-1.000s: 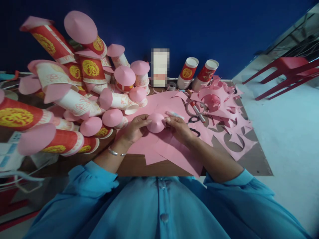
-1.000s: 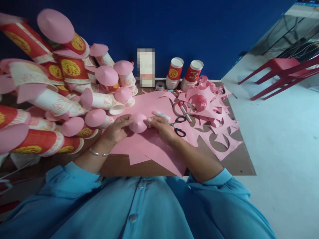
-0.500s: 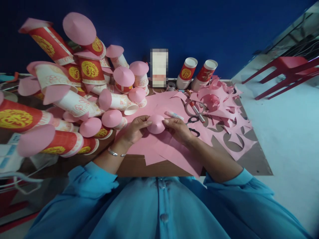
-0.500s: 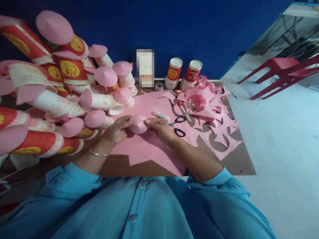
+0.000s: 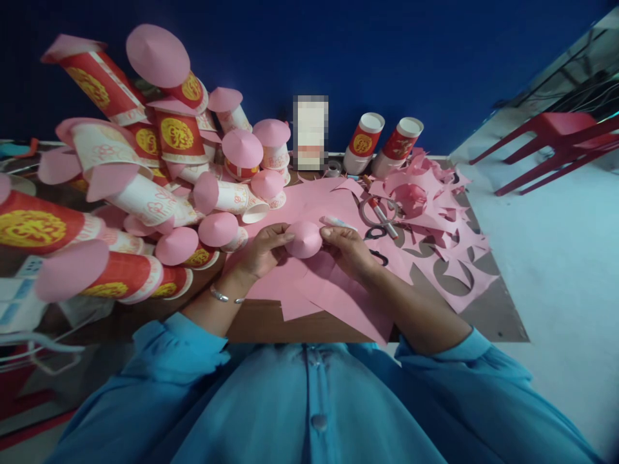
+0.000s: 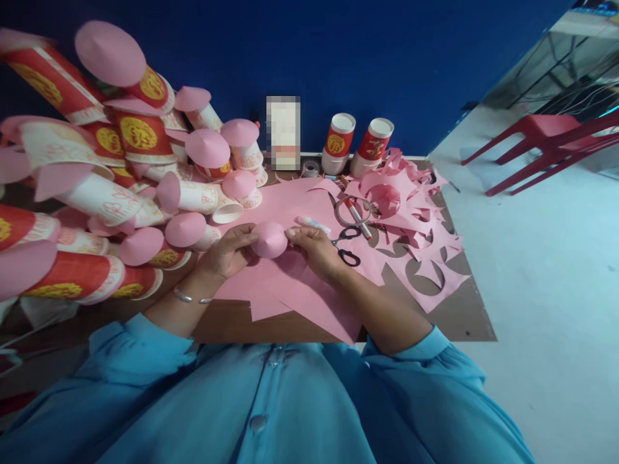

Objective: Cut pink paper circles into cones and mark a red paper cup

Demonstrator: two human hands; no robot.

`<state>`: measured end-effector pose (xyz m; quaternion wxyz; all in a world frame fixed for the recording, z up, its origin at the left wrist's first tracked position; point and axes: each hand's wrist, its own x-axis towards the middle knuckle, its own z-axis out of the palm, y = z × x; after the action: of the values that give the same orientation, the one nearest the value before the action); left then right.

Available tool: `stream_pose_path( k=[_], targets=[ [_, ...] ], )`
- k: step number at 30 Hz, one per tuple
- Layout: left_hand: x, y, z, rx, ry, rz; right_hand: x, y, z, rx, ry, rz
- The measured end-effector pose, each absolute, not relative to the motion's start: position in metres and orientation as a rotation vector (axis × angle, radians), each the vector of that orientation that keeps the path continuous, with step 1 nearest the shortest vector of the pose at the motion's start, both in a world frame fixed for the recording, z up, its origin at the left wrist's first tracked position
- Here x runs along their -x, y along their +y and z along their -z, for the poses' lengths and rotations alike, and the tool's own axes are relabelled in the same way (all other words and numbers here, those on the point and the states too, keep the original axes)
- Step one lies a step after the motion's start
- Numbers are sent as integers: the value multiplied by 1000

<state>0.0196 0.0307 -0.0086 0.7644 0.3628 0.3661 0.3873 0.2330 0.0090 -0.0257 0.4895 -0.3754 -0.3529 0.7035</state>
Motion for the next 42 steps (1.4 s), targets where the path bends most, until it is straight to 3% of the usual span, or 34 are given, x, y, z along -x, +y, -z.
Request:
stream_pose_path(
  k=[29,42],
  targets=[
    [-23,28,7,-838,834,-819,-231,4,10,896,-910,-1896],
    [-21,29,5,-820,839,-861,-234,9,19,966,-875,-1713]
  ],
)
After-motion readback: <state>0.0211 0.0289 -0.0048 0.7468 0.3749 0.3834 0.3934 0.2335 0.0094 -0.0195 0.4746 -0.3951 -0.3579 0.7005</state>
